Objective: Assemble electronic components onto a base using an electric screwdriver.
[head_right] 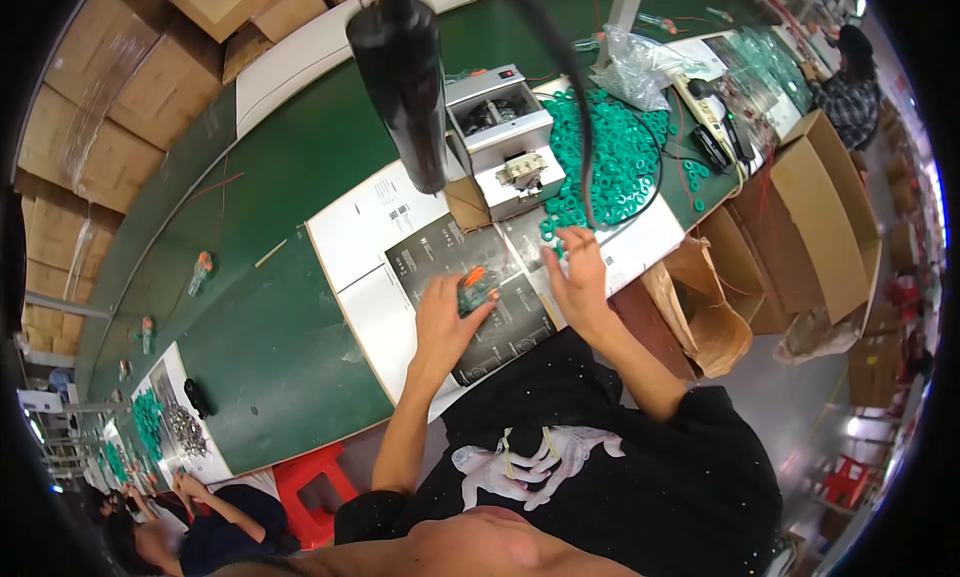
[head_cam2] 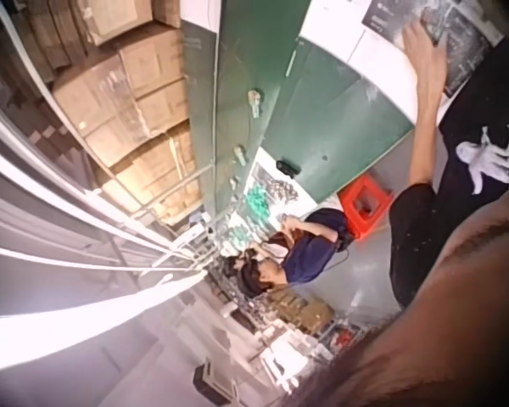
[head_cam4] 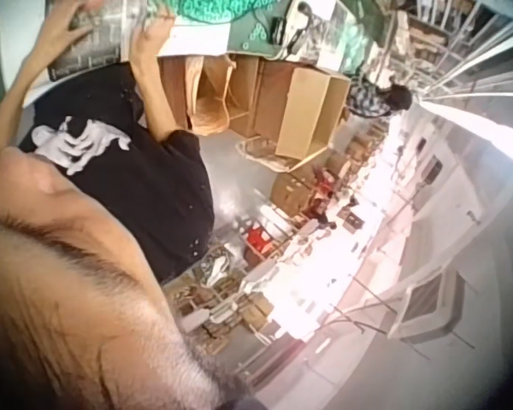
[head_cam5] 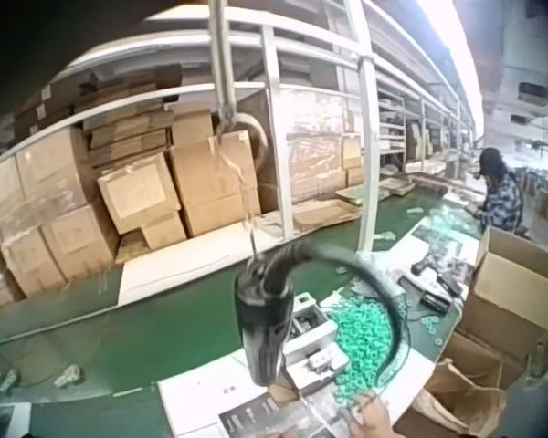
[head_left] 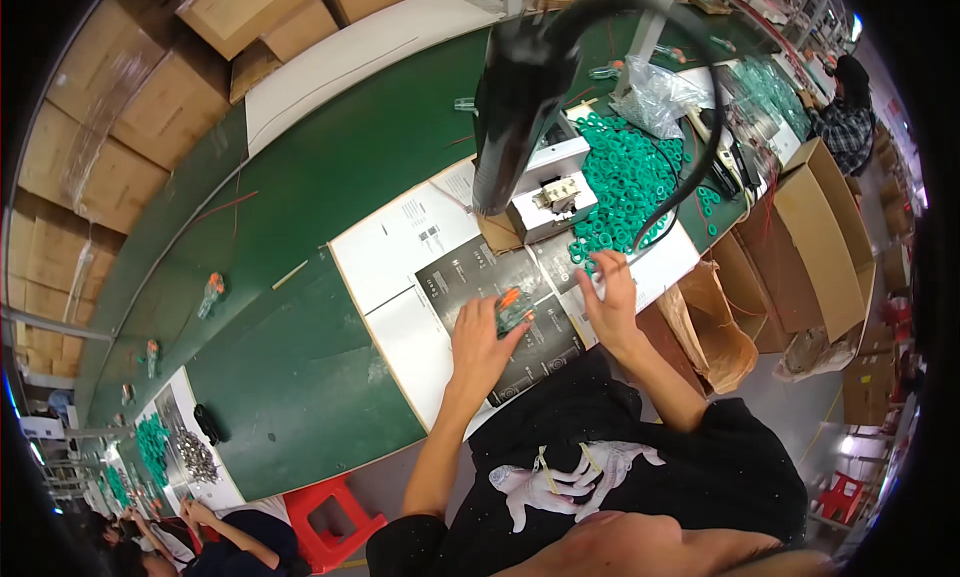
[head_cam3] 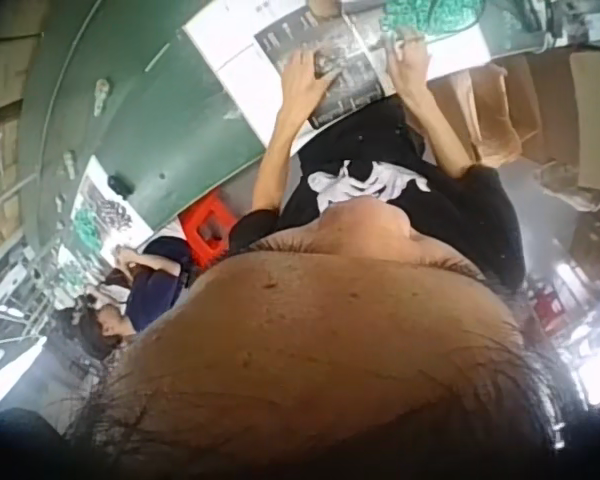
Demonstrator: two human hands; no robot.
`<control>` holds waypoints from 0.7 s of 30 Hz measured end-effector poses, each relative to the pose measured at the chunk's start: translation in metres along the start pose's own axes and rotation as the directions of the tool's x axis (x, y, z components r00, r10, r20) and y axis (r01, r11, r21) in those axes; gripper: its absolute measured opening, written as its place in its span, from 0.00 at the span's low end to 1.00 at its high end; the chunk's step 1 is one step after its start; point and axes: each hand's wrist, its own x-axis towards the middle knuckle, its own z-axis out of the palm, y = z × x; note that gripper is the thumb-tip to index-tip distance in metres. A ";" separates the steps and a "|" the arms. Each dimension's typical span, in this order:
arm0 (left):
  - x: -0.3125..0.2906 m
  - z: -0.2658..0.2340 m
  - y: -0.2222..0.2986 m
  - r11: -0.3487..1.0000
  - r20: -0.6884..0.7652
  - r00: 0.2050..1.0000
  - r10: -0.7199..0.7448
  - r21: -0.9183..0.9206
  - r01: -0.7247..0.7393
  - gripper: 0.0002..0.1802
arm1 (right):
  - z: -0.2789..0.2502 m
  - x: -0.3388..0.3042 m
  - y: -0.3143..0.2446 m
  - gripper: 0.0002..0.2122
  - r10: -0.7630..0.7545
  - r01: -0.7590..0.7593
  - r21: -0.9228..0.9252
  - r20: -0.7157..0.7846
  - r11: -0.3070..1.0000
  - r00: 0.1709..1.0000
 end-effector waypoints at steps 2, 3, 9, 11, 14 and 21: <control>-0.008 0.006 0.011 0.997 -0.003 0.998 -0.058 -0.053 0.057 0.34 | -0.017 -0.007 0.012 0.18 0.018 -0.016 -0.043 0.050 0.999 0.999; -0.014 0.014 0.012 0.927 0.072 0.976 -0.205 -0.305 0.218 0.33 | -0.022 -0.010 0.016 0.15 0.027 -0.016 -0.092 0.111 0.996 0.993; -0.031 0.030 0.057 0.235 0.476 0.771 -0.423 -0.765 0.600 0.27 | -0.028 -0.003 0.038 0.13 0.049 0.039 -0.219 0.380 0.975 0.924; -0.028 0.032 0.066 0.233 0.457 0.768 -0.449 -0.770 0.594 0.25 | -0.027 -0.001 0.050 0.11 -0.020 0.095 -0.187 0.365 0.978 0.931; -0.019 0.040 0.065 0.225 0.423 0.768 -0.481 -0.787 0.574 0.23 | -0.034 0.010 0.031 0.10 -0.128 0.124 0.035 0.337 0.992 0.933; -0.006 0.056 0.066 0.366 0.413 0.769 -0.488 -0.703 0.610 0.21 | -0.043 0.004 -0.018 0.09 -0.004 -0.359 0.582 0.528 0.729 0.849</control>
